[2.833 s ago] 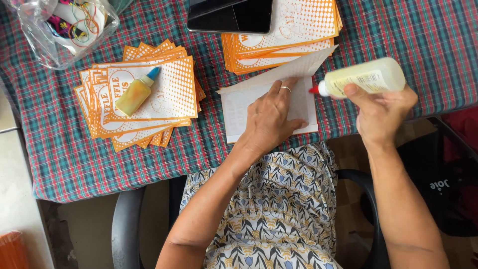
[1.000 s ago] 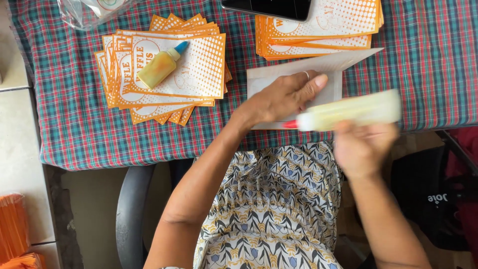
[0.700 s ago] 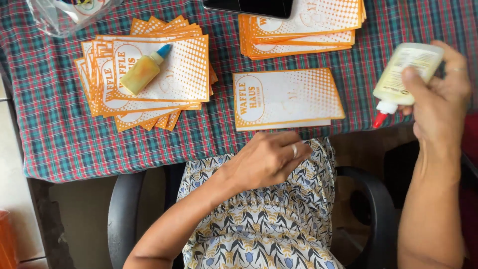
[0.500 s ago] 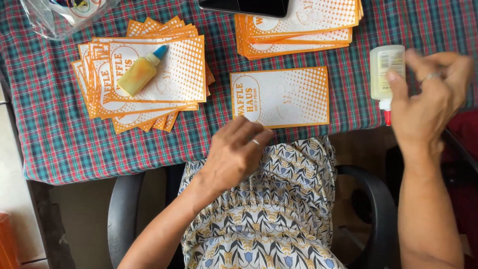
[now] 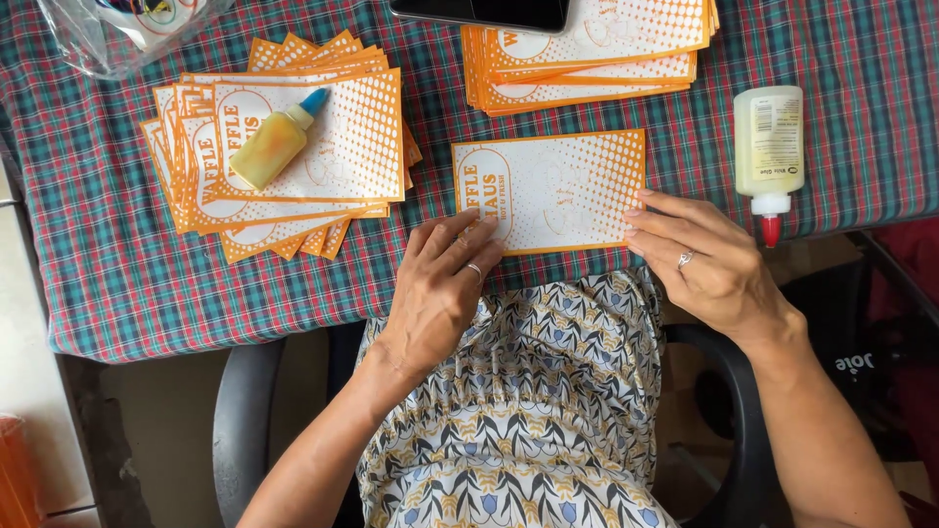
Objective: The person applies glue to paper sheets and folds them by hand at a table.
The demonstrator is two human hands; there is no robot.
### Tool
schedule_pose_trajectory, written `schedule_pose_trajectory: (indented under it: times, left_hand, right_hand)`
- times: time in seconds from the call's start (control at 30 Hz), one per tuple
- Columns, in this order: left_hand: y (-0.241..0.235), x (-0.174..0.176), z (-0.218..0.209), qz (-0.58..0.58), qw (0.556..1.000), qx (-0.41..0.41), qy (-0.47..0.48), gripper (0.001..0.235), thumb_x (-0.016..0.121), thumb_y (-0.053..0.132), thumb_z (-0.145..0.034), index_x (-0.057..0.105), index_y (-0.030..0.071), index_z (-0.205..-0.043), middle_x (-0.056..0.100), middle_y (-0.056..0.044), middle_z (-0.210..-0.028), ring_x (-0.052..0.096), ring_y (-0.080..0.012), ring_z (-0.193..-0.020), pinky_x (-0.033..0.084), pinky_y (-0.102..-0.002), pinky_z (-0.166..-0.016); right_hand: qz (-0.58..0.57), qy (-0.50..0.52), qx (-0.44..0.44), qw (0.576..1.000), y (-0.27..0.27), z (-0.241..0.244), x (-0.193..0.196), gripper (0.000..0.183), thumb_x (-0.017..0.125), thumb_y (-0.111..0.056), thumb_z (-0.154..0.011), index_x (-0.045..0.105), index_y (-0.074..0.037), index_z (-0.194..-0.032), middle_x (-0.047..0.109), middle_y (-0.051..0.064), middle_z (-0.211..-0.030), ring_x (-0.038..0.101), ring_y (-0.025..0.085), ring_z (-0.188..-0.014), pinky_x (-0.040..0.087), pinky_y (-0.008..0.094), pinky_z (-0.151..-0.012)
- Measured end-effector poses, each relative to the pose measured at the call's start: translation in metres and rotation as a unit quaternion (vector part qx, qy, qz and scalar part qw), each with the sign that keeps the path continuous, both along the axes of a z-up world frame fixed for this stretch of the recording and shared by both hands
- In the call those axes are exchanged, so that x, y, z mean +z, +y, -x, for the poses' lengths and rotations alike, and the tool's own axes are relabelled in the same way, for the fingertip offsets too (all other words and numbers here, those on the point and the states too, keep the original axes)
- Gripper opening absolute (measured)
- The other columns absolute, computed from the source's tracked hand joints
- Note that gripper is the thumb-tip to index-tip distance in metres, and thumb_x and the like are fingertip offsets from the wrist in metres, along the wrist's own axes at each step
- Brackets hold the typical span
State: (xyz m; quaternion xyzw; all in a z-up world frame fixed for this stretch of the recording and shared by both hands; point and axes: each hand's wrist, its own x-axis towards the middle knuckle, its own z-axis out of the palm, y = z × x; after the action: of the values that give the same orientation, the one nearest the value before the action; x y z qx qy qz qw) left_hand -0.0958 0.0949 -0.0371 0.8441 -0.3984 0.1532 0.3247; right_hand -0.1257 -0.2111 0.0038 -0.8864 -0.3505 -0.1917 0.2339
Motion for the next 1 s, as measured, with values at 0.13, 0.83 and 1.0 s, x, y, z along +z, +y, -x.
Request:
schedule_pose_trajectory:
  times: [0.13, 0.83, 1.0]
  left_hand:
    - [0.002, -0.005, 0.001, 0.001, 1.000, 0.001, 0.013, 0.026, 0.048, 0.003, -0.108, 0.072, -0.002, -0.116, 0.069, -0.018, -0.130, 0.061, -0.0385, -0.125, 0.048, -0.053, -0.098]
    - [-0.019, 0.025, -0.011, 0.087, 0.995, -0.033, 0.044, 0.023, 0.078, 0.008, -0.093, 0.070, -0.012, -0.084, 0.069, -0.028, -0.112, 0.063, -0.0458, -0.115, 0.059, -0.055, -0.100]
    - [-0.110, 0.013, -0.024, 0.060, 0.997, 0.042, 0.029, 0.019, 0.066, -0.003, -0.094, 0.064, -0.006, -0.112, 0.054, -0.026, -0.124, 0.055, -0.0388, -0.101, 0.050, -0.051, -0.083]
  right_hand:
    - [0.005, -0.002, -0.004, 1.000, 0.002, -0.002, 0.005, 0.015, 0.082, 0.018, -0.086, 0.076, 0.011, -0.099, 0.076, 0.026, -0.108, 0.073, 0.044, -0.110, 0.062, 0.049, -0.099]
    - [0.247, 0.177, -0.080, 0.949, -0.021, -0.040, 0.018, 0.105, 0.072, -0.043, -0.077, 0.026, -0.005, -0.164, 0.027, 0.010, -0.172, 0.009, 0.046, -0.158, 0.020, 0.064, -0.121]
    - [0.267, 0.185, -0.080, 0.943, -0.019, -0.040, 0.019, 0.102, 0.065, -0.050, -0.079, 0.030, -0.002, -0.161, 0.023, 0.009, -0.173, 0.007, 0.047, -0.159, 0.016, 0.066, -0.120]
